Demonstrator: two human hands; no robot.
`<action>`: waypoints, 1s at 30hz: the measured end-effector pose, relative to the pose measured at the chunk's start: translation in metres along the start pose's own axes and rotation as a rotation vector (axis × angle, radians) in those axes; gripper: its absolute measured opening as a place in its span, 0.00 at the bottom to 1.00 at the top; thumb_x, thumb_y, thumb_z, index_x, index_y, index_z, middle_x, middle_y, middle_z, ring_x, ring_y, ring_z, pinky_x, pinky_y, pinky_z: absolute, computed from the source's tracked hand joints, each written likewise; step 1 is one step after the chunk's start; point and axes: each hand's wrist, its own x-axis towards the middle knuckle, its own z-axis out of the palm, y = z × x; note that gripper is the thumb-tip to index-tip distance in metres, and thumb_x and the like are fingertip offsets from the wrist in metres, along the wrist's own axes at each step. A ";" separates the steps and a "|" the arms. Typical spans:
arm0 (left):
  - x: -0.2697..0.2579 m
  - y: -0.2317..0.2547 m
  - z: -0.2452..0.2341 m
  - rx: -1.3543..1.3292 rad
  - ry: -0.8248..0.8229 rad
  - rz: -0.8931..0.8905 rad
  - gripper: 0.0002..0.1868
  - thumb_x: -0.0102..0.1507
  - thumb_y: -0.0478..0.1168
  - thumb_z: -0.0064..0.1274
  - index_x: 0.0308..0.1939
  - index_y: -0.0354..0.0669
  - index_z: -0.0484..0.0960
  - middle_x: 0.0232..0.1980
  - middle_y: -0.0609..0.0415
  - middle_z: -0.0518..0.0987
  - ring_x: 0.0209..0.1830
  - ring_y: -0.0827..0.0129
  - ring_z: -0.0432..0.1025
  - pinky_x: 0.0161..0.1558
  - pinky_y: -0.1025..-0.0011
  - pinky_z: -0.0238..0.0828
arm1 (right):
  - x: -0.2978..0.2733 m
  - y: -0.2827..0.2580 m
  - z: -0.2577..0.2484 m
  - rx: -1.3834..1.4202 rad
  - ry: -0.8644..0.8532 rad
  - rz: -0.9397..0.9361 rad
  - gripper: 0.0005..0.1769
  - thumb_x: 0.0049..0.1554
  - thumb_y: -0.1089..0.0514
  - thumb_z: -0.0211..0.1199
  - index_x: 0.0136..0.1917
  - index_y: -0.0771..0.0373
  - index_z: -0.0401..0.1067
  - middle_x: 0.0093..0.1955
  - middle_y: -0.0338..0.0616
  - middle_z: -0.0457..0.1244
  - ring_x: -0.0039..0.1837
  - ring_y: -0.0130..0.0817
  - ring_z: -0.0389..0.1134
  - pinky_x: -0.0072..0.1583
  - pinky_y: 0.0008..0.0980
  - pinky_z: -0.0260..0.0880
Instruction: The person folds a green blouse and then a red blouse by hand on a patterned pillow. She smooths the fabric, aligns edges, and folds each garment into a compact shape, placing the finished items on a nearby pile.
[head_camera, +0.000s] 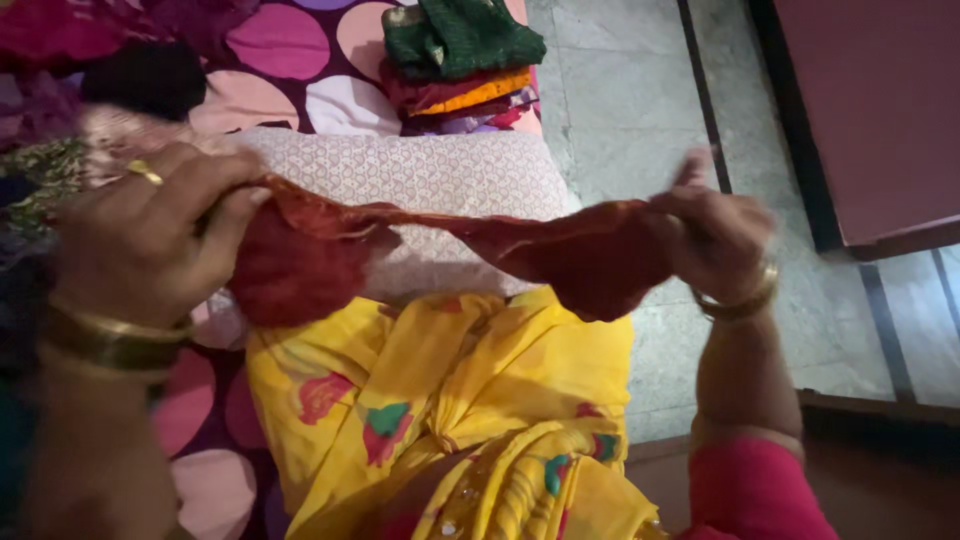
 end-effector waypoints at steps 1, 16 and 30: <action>0.006 0.012 -0.019 0.020 -0.014 0.024 0.08 0.64 0.40 0.64 0.43 0.41 0.83 0.35 0.50 0.82 0.27 0.60 0.76 0.30 0.65 0.70 | 0.002 -0.002 -0.012 0.099 -0.001 -0.055 0.02 0.65 0.66 0.63 0.49 0.66 0.76 0.39 0.35 0.69 0.35 0.22 0.68 0.39 0.21 0.70; 0.060 -0.057 0.095 -0.034 -0.282 -0.188 0.12 0.72 0.51 0.58 0.52 0.49 0.85 0.47 0.48 0.83 0.44 0.49 0.77 0.44 0.50 0.72 | 0.099 0.099 0.042 -0.089 -0.391 0.028 0.05 0.69 0.58 0.65 0.55 0.61 0.76 0.45 0.50 0.69 0.46 0.45 0.73 0.50 0.40 0.75; -0.166 0.025 0.267 -0.384 -0.401 -0.838 0.56 0.55 0.46 0.69 0.80 0.48 0.51 0.81 0.40 0.57 0.79 0.48 0.53 0.74 0.51 0.47 | -0.101 0.101 0.214 0.019 -0.323 0.362 0.43 0.51 0.63 0.71 0.78 0.59 0.60 0.77 0.54 0.56 0.77 0.54 0.57 0.76 0.45 0.59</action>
